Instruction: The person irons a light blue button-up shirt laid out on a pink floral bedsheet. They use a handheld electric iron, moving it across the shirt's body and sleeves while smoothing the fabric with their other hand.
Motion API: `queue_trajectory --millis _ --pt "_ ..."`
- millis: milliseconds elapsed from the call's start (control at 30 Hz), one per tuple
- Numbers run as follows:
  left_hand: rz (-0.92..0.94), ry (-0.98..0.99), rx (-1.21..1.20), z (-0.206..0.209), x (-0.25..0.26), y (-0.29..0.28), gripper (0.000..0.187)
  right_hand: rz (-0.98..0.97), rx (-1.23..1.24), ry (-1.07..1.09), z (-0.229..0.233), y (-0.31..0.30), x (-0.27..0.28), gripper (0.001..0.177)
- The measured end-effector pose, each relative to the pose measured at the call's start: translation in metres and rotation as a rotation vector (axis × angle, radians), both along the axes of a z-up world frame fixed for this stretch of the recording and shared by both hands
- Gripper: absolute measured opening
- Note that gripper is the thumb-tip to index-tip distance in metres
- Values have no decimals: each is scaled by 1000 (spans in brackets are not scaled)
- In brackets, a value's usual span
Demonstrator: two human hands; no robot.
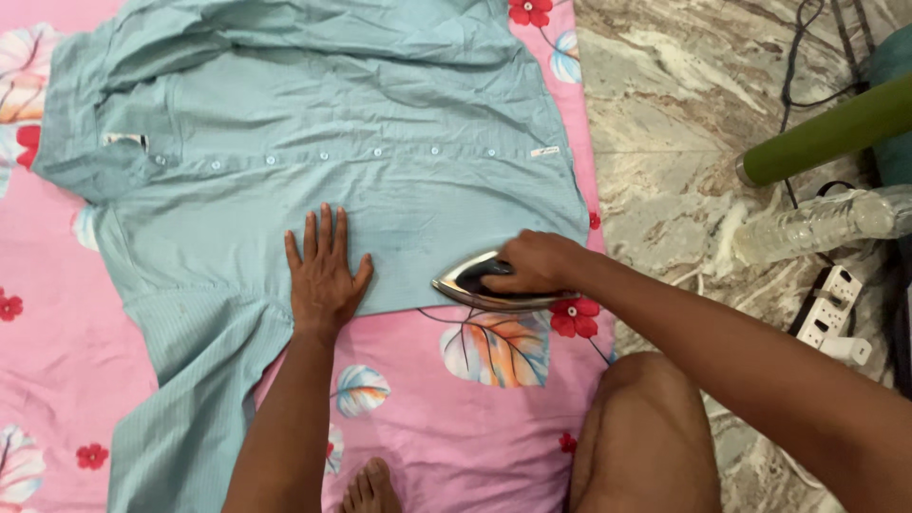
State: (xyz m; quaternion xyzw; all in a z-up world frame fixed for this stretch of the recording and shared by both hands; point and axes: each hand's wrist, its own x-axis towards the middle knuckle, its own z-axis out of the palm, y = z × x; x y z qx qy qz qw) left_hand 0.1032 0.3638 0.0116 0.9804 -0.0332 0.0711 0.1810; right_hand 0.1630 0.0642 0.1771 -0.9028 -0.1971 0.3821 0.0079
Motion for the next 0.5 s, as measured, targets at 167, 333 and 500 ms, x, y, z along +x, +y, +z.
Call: queue_trajectory --millis 167,333,500 --pt "4 -8 -12 4 2 -3 81 -14 -15 -20 9 -25 -7 57" --pt "-4 24 -20 7 2 -1 81 -8 -43 -54 2 -7 -12 58" --pt "-9 -11 -14 6 1 1 79 -59 -44 -54 9 -25 -12 57"
